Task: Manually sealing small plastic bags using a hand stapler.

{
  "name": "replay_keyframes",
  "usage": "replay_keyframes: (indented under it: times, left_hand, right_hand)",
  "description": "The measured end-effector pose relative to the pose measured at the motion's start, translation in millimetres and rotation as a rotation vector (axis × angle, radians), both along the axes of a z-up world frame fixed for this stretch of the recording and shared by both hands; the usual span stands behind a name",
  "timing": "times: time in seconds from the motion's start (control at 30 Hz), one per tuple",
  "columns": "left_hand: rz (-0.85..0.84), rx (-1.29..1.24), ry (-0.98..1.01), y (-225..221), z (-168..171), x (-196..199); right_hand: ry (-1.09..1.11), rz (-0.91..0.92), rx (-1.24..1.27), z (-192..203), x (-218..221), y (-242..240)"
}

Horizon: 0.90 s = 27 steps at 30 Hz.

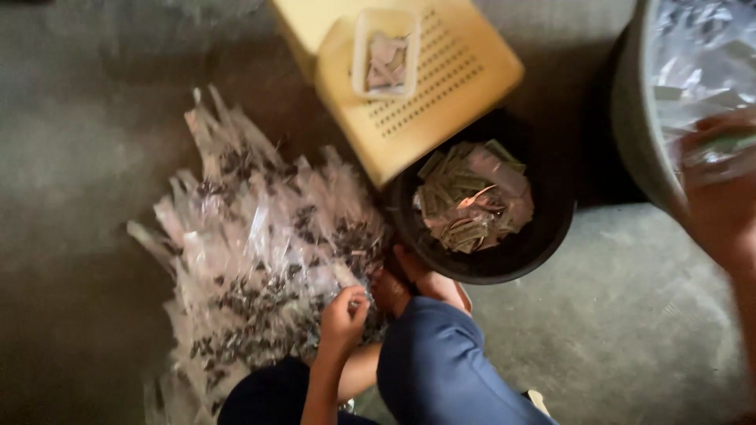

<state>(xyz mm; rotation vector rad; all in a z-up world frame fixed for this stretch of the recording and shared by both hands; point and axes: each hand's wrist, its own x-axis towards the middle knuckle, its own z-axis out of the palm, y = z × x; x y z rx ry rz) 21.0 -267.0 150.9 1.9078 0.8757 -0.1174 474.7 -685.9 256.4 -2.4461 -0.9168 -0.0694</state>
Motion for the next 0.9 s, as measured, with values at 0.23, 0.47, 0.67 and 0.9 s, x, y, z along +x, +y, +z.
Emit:
replay_keyframes:
  times: [0.23,0.47,0.67,0.9]
  left_hand:
    - [0.087,-0.079,0.081,3,25,-18]
    - [0.228,-0.068,0.135,12,14,-40]
    - [0.127,0.155,-0.201,7,9,10]
    - [0.156,0.067,-0.369,-11,39,117]
  right_hand:
    - [0.189,0.145,-0.052,-194,-85,162]
    - [-0.134,0.222,-0.580,-330,-76,193]
    - [0.185,-0.023,-0.539,-251,-69,199]
    - [0.280,0.288,-0.120,-86,-121,222]
